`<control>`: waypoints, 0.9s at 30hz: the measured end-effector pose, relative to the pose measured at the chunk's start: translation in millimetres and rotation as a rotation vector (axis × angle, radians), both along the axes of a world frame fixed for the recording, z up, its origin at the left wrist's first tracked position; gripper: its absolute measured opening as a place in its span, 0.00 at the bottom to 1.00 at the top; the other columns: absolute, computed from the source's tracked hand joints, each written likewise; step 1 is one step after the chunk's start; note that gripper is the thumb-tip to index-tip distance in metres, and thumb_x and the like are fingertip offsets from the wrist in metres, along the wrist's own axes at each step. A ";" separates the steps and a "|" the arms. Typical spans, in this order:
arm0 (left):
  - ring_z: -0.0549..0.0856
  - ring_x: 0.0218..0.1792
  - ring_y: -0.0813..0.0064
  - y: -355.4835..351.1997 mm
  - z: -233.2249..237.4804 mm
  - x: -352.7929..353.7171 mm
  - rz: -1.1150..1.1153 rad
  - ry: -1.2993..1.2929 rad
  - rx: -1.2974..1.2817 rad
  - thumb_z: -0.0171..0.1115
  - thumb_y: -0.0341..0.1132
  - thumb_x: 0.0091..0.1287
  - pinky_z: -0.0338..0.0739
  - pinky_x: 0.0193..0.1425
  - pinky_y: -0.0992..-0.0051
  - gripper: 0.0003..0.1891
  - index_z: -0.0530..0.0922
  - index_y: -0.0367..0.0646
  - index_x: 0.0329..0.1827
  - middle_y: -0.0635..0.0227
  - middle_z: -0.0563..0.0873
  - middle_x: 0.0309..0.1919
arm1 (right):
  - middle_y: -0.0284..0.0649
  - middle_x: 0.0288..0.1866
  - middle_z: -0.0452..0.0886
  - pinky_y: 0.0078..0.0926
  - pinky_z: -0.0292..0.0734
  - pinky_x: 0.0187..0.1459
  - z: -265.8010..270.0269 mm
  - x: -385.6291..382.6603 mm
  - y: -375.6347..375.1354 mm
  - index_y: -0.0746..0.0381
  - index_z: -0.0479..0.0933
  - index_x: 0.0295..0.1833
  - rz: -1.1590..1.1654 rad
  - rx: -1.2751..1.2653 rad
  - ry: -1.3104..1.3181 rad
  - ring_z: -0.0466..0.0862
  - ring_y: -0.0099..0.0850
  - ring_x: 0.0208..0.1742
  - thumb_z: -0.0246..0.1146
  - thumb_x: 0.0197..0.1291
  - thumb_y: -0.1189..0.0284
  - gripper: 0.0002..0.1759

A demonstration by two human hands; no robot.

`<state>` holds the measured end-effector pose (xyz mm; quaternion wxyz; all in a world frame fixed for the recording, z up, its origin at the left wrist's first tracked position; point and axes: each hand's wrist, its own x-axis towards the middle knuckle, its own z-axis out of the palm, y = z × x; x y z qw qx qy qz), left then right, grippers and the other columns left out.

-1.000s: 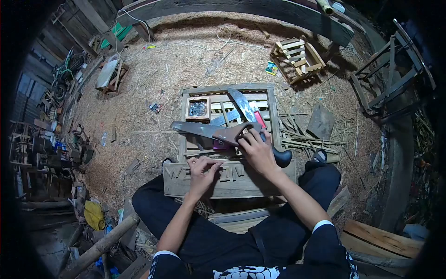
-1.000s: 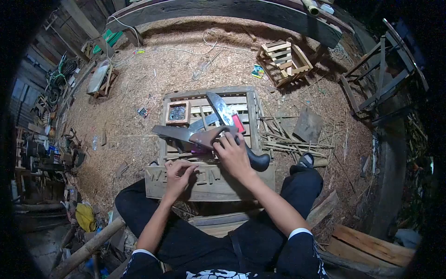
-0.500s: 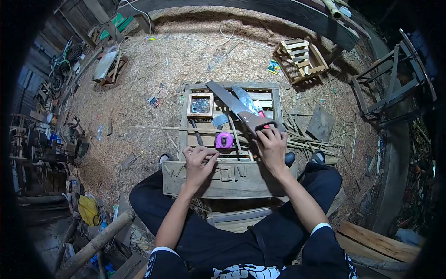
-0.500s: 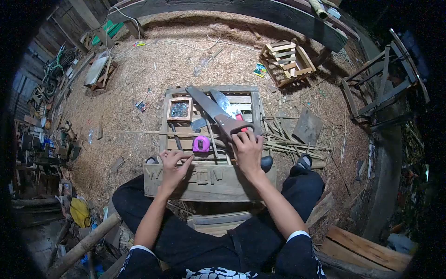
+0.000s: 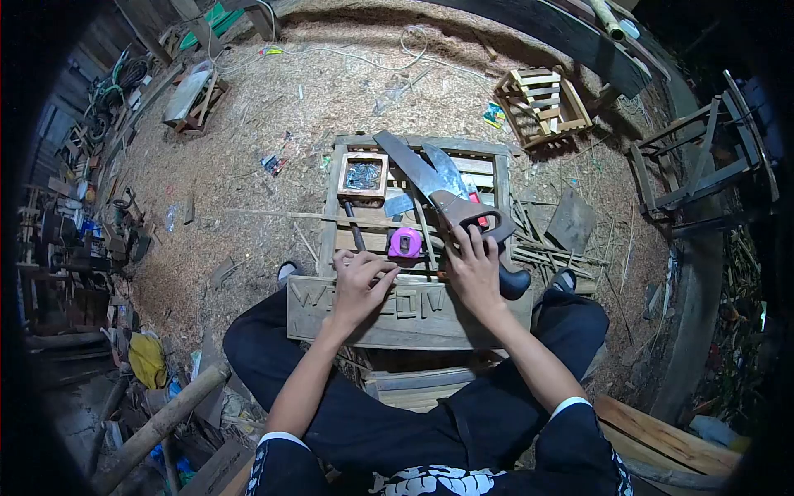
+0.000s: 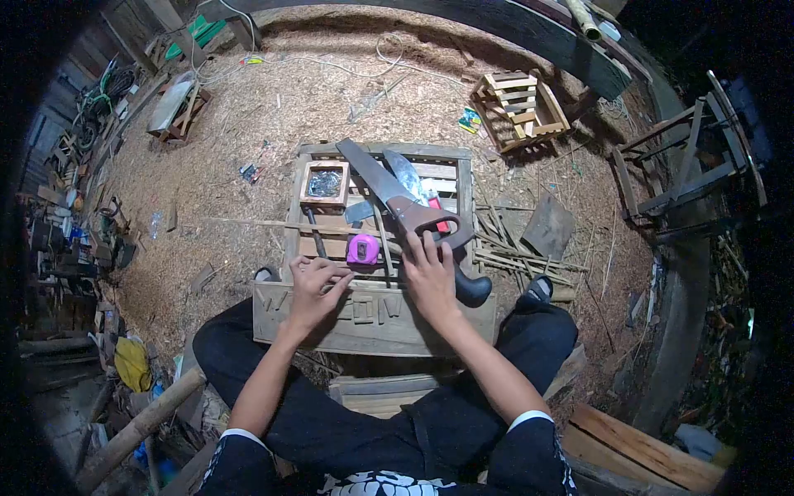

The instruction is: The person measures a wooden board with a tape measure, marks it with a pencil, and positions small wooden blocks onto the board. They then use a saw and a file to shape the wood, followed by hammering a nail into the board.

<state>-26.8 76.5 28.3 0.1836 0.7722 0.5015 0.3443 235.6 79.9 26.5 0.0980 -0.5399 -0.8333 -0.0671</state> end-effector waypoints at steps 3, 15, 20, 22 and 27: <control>0.87 0.47 0.75 0.6 -3.2 0.8 -0.017 -0.012 -0.007 0.77 0.37 0.66 0.59 0.67 0.59 0.06 0.91 0.48 0.42 0.74 0.92 0.39 | 0.43 0.82 0.65 0.57 0.55 0.77 -25.0 -3.9 2.9 0.60 0.82 0.66 -0.043 0.016 -0.098 0.61 0.48 0.83 0.66 0.58 0.69 0.28; 0.86 0.47 0.72 1.7 -1.8 2.5 -0.065 0.020 0.017 0.76 0.35 0.66 0.60 0.68 0.58 0.06 0.90 0.47 0.43 0.72 0.90 0.38 | 0.43 0.79 0.66 0.54 0.50 0.76 -9.7 2.0 18.2 0.57 0.83 0.60 -0.020 -0.060 0.034 0.62 0.43 0.82 0.68 0.61 0.66 0.21; 0.85 0.45 0.67 2.6 0.7 8.0 -0.043 0.005 0.075 0.75 0.33 0.65 0.65 0.63 0.60 0.05 0.88 0.43 0.39 0.68 0.90 0.38 | 0.41 0.77 0.69 0.54 0.50 0.74 0.7 1.6 13.0 0.56 0.81 0.59 0.009 -0.025 0.137 0.62 0.41 0.82 0.75 0.59 0.61 0.24; 0.85 0.43 0.65 3.2 -1.8 5.6 -0.051 -0.027 0.042 0.75 0.32 0.65 0.68 0.59 0.61 0.05 0.87 0.42 0.39 0.66 0.90 0.36 | 0.40 0.74 0.71 0.53 0.51 0.73 5.6 -4.6 12.3 0.57 0.81 0.58 0.009 -0.002 0.194 0.65 0.40 0.80 0.77 0.56 0.64 0.25; 0.85 0.36 0.58 -0.2 3.7 2.6 -0.097 -0.110 -0.059 0.74 0.30 0.65 0.74 0.47 0.62 0.06 0.86 0.40 0.40 0.60 0.90 0.34 | 0.40 0.50 0.84 0.48 0.64 0.66 21.4 -20.9 17.3 0.59 0.78 0.56 0.069 0.153 0.400 0.83 0.39 0.60 0.74 0.59 0.71 0.20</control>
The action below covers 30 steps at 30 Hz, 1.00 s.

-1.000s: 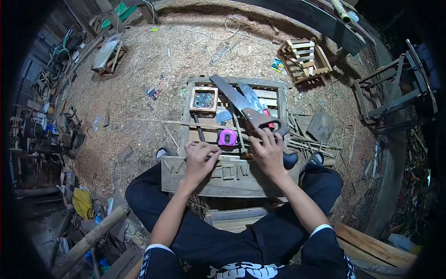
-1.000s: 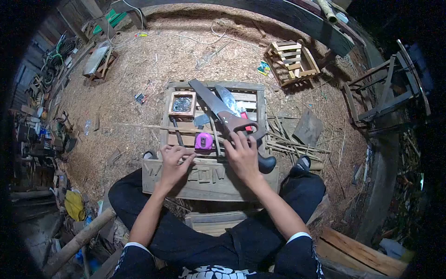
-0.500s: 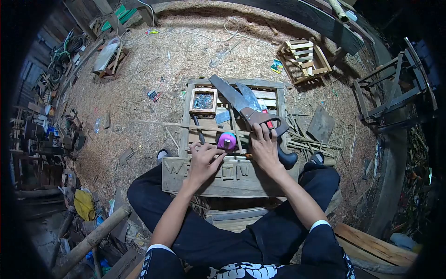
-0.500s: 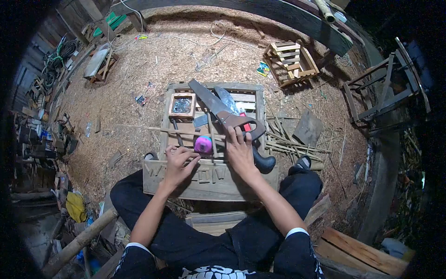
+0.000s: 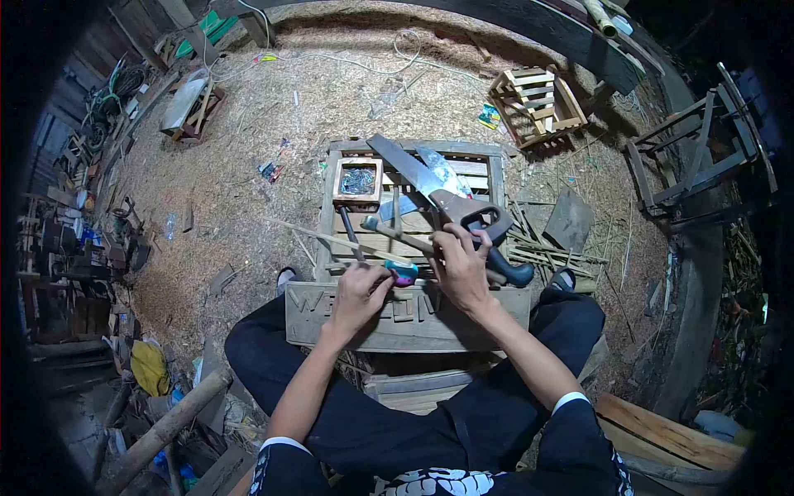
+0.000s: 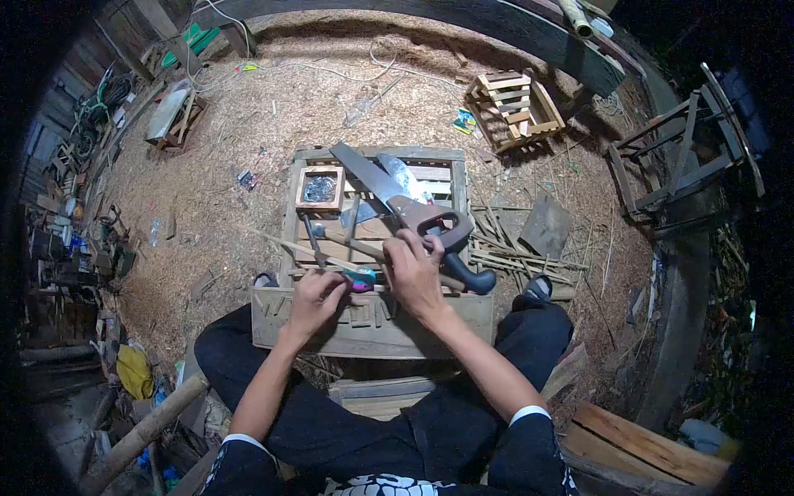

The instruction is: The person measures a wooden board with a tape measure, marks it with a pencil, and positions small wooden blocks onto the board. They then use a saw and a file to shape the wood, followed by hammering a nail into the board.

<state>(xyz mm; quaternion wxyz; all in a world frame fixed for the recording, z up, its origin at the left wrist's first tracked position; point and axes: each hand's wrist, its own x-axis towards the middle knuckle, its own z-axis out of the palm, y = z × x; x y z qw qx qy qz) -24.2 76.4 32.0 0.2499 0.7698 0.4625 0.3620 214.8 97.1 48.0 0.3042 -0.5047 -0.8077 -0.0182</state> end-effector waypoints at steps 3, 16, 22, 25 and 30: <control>0.89 0.43 0.54 -3.6 0.1 -0.1 0.030 -0.084 -0.173 0.74 0.26 0.65 0.81 0.50 0.59 0.06 0.88 0.40 0.44 0.61 0.93 0.40 | 0.40 0.39 0.83 0.40 0.76 0.50 4.5 1.3 0.3 0.60 0.77 0.54 0.036 -0.087 0.098 0.87 0.40 0.44 0.70 0.63 0.75 0.15; 0.89 0.54 0.52 -0.1 12.7 10.2 -0.020 0.083 -0.244 0.70 0.28 0.70 0.82 0.60 0.58 0.07 0.85 0.35 0.48 0.52 0.91 0.48 | 0.47 0.44 0.88 0.43 0.83 0.41 8.3 11.3 -9.9 0.59 0.76 0.62 -0.134 -0.215 0.176 0.90 0.48 0.43 0.72 0.64 0.75 0.22; 0.90 0.54 0.53 0.1 -2.5 23.6 -0.034 -0.161 -0.251 0.70 0.27 0.71 0.83 0.60 0.63 0.06 0.86 0.36 0.48 0.53 0.91 0.52 | 0.50 0.49 0.89 0.46 0.84 0.44 6.0 9.9 -16.7 0.58 0.75 0.65 -0.116 -0.341 0.165 0.90 0.50 0.46 0.72 0.64 0.75 0.25; 0.90 0.58 0.54 7.9 -6.2 26.1 -0.083 -0.040 0.042 0.70 0.28 0.72 0.82 0.65 0.62 0.06 0.86 0.36 0.48 0.53 0.91 0.55 | 0.51 0.50 0.89 0.47 0.83 0.44 10.9 9.6 -18.4 0.59 0.75 0.65 -0.146 -0.344 0.183 0.90 0.52 0.47 0.71 0.66 0.75 0.23; 0.89 0.50 0.51 5.1 7.1 23.8 -0.105 0.141 -0.211 0.71 0.33 0.71 0.81 0.57 0.58 0.09 0.86 0.36 0.47 0.55 0.91 0.41 | 0.52 0.50 0.87 0.51 0.83 0.44 11.5 15.4 -18.2 0.61 0.76 0.63 -0.199 -0.408 0.222 0.89 0.55 0.47 0.66 0.71 0.72 0.17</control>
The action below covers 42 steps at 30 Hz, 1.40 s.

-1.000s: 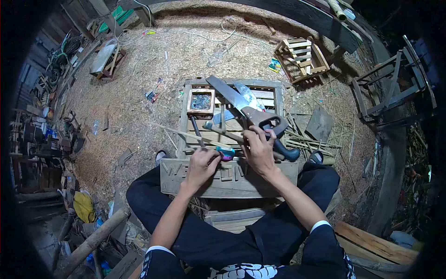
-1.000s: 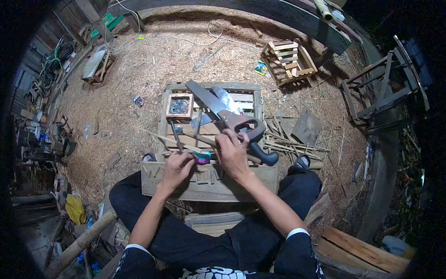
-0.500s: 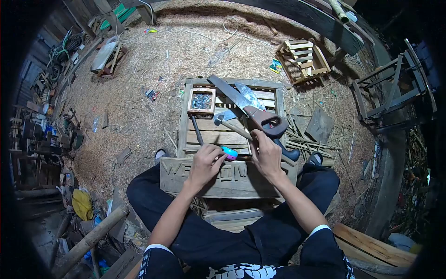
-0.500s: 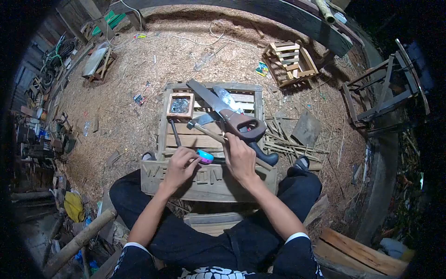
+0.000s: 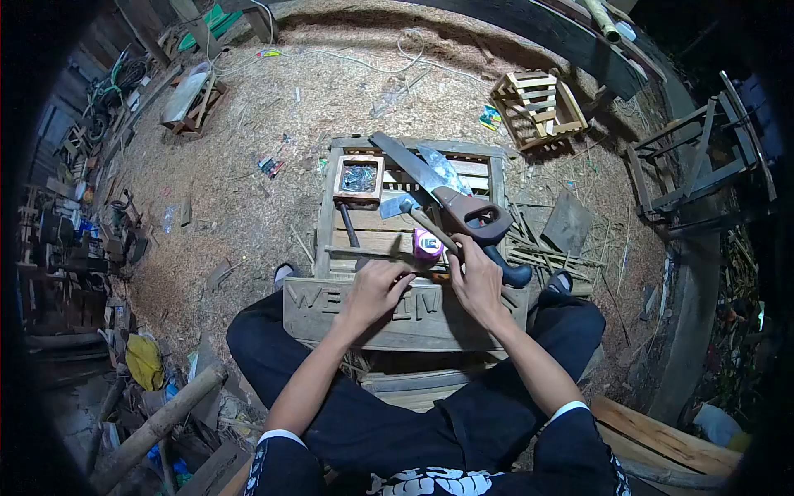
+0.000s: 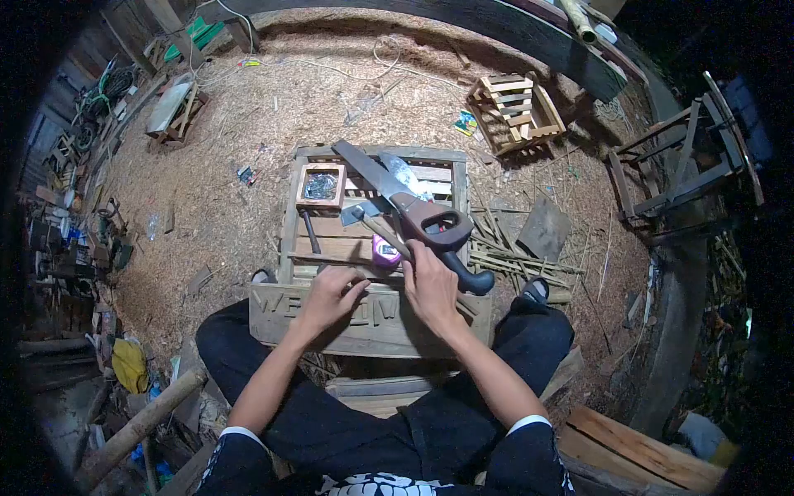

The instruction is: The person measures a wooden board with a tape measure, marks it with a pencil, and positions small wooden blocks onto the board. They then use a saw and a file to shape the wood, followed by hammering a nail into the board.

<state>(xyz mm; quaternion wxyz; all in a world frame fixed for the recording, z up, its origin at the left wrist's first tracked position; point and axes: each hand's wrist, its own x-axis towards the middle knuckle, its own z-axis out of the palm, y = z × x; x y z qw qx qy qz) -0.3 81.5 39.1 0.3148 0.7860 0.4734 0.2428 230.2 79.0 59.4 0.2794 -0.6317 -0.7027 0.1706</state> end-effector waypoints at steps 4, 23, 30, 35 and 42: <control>0.88 0.53 0.50 0.0 -20.5 7.7 0.000 -0.082 -0.016 0.70 0.33 0.73 0.81 0.59 0.58 0.10 0.85 0.36 0.50 0.52 0.91 0.47 | 0.57 0.44 0.87 0.58 0.82 0.42 -7.2 -2.8 -5.2 0.64 0.74 0.61 0.048 -0.129 -0.006 0.88 0.60 0.41 0.62 0.77 0.66 0.15; 0.86 0.47 0.53 -24.4 -21.5 -9.4 0.103 -0.008 0.243 0.66 0.31 0.74 0.76 0.57 0.58 0.05 0.85 0.39 0.45 0.57 0.90 0.41 | 0.54 0.38 0.84 0.53 0.78 0.44 -11.6 12.2 -10.5 0.65 0.72 0.53 0.243 -0.031 -0.164 0.84 0.56 0.42 0.63 0.75 0.68 0.12; 0.82 0.39 0.51 -28.5 -40.0 -3.4 0.167 0.101 0.319 0.64 0.31 0.75 0.74 0.50 0.55 0.05 0.79 0.39 0.43 0.55 0.84 0.34 | 0.54 0.41 0.84 0.55 0.79 0.41 -28.9 12.4 -29.2 0.65 0.70 0.52 0.215 -0.104 -0.169 0.86 0.57 0.41 0.63 0.75 0.67 0.13; 0.81 0.39 0.47 -26.9 -41.9 -4.0 0.154 0.096 0.270 0.62 0.30 0.77 0.74 0.47 0.53 0.05 0.77 0.38 0.43 0.52 0.83 0.34 | 0.54 0.42 0.84 0.55 0.80 0.40 -32.9 9.1 -29.3 0.65 0.69 0.55 0.219 -0.094 -0.154 0.86 0.57 0.42 0.63 0.75 0.67 0.14; 0.82 0.37 0.48 -16.8 -50.2 -7.8 0.102 0.044 0.266 0.61 0.31 0.77 0.74 0.46 0.53 0.05 0.76 0.38 0.45 0.52 0.82 0.33 | 0.53 0.41 0.83 0.55 0.79 0.39 -35.0 5.3 -27.6 0.63 0.68 0.55 0.172 -0.117 -0.123 0.86 0.57 0.41 0.62 0.76 0.67 0.14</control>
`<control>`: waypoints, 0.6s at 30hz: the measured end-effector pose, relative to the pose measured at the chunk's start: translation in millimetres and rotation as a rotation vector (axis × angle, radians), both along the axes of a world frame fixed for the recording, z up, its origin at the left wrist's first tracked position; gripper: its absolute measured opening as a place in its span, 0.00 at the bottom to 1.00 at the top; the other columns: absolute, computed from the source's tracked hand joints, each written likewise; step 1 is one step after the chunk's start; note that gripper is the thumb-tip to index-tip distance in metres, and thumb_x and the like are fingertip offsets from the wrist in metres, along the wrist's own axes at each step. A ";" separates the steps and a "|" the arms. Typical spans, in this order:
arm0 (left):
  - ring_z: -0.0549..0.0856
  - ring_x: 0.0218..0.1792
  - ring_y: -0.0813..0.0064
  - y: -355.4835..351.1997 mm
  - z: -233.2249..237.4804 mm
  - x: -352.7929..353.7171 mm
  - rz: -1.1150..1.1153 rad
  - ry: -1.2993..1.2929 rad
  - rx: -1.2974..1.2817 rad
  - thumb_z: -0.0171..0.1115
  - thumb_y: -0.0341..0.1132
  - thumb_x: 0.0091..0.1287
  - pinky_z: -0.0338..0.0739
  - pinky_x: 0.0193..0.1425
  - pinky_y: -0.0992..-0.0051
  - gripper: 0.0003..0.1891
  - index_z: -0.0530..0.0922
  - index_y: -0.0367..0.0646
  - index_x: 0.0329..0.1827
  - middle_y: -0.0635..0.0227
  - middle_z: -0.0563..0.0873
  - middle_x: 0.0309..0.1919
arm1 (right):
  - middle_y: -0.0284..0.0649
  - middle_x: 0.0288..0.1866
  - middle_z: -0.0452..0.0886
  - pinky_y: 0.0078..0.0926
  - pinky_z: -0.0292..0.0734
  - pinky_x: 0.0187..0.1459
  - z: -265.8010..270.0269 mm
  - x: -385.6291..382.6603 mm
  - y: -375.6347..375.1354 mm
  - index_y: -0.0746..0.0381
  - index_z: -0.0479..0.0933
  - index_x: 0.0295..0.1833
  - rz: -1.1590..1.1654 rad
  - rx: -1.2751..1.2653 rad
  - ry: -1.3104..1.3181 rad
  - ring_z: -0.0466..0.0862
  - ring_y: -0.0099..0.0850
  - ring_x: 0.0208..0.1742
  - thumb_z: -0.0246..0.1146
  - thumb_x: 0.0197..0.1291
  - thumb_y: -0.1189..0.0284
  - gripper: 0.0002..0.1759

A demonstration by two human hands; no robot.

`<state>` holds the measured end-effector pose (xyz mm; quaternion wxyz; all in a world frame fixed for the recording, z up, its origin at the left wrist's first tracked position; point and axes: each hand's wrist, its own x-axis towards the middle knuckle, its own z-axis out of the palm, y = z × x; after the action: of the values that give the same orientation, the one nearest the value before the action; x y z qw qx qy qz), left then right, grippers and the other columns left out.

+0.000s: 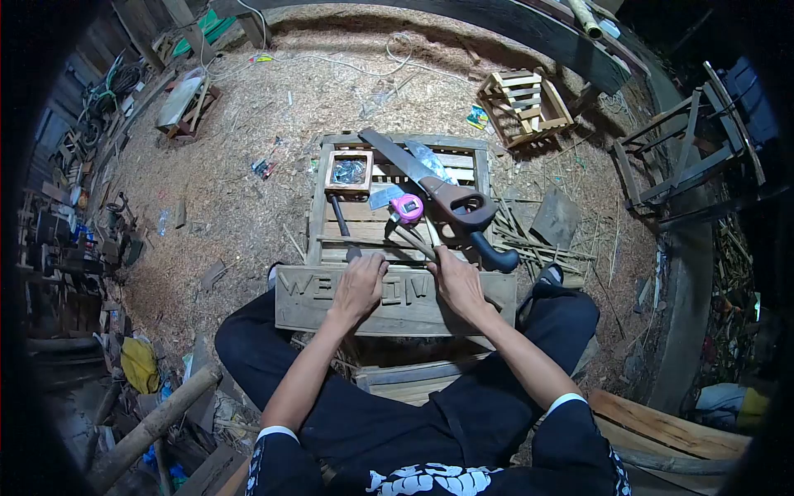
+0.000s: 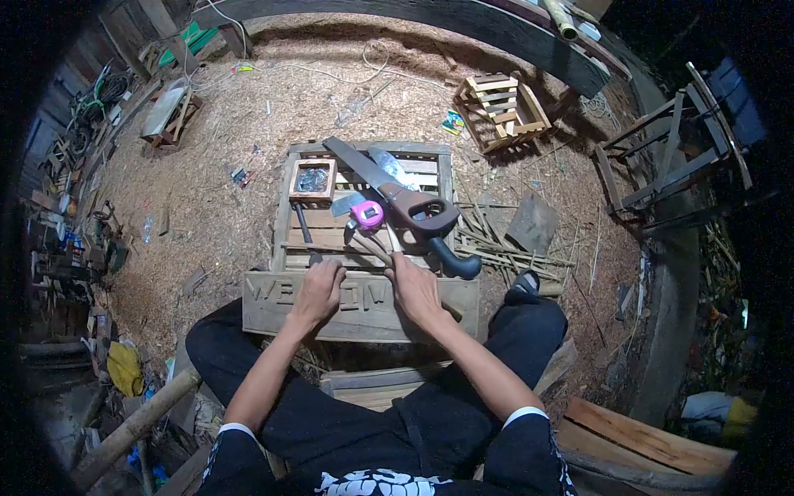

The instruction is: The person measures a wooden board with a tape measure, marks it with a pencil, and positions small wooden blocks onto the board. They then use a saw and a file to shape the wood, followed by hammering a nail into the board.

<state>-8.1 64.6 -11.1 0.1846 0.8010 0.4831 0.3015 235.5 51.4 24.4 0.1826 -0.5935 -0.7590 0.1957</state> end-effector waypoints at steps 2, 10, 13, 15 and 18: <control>0.82 0.39 0.45 10.5 -0.8 -3.6 0.001 -0.011 -0.010 0.60 0.31 0.78 0.74 0.46 0.50 0.06 0.76 0.37 0.46 0.49 0.82 0.35 | 0.53 0.40 0.83 0.55 0.78 0.38 0.4 -2.9 4.4 0.63 0.68 0.54 -0.015 -0.021 0.019 0.86 0.57 0.41 0.62 0.77 0.66 0.14; 0.84 0.43 0.48 29.1 22.1 -2.2 0.015 -0.004 0.024 0.67 0.33 0.74 0.77 0.48 0.53 0.07 0.81 0.38 0.44 0.52 0.86 0.37 | 0.53 0.47 0.82 0.52 0.75 0.45 -9.7 -8.4 14.9 0.64 0.73 0.58 -0.012 0.131 0.009 0.84 0.54 0.45 0.64 0.75 0.67 0.15; 0.88 0.44 0.55 24.3 31.0 7.7 -0.004 -0.116 0.213 0.71 0.28 0.71 0.81 0.50 0.60 0.04 0.86 0.39 0.45 0.56 0.88 0.41 | 0.47 0.46 0.80 0.46 0.71 0.48 10.2 0.4 11.8 0.64 0.75 0.55 -0.025 0.310 -0.036 0.82 0.47 0.46 0.63 0.76 0.66 0.13; 0.91 0.42 0.65 12.0 27.3 16.0 0.057 -0.366 0.033 0.73 0.26 0.69 0.84 0.46 0.67 0.05 0.88 0.40 0.46 0.60 0.90 0.42 | 0.48 0.45 0.79 0.45 0.71 0.48 30.2 13.4 -0.6 0.65 0.75 0.57 -0.082 0.281 0.049 0.81 0.47 0.47 0.62 0.76 0.68 0.13; 0.91 0.38 0.70 -10.9 41.8 35.6 0.072 -0.425 -0.044 0.75 0.27 0.67 0.84 0.42 0.71 0.04 0.89 0.39 0.42 0.62 0.92 0.38 | 0.53 0.50 0.84 0.50 0.76 0.50 51.1 31.9 -35.7 0.63 0.75 0.63 -0.203 0.115 0.165 0.85 0.54 0.51 0.63 0.76 0.66 0.17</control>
<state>27.4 53.7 30.7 0.2889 0.6974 0.4682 0.4593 267.4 15.7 75.5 0.2968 -0.6378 -0.6874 0.1804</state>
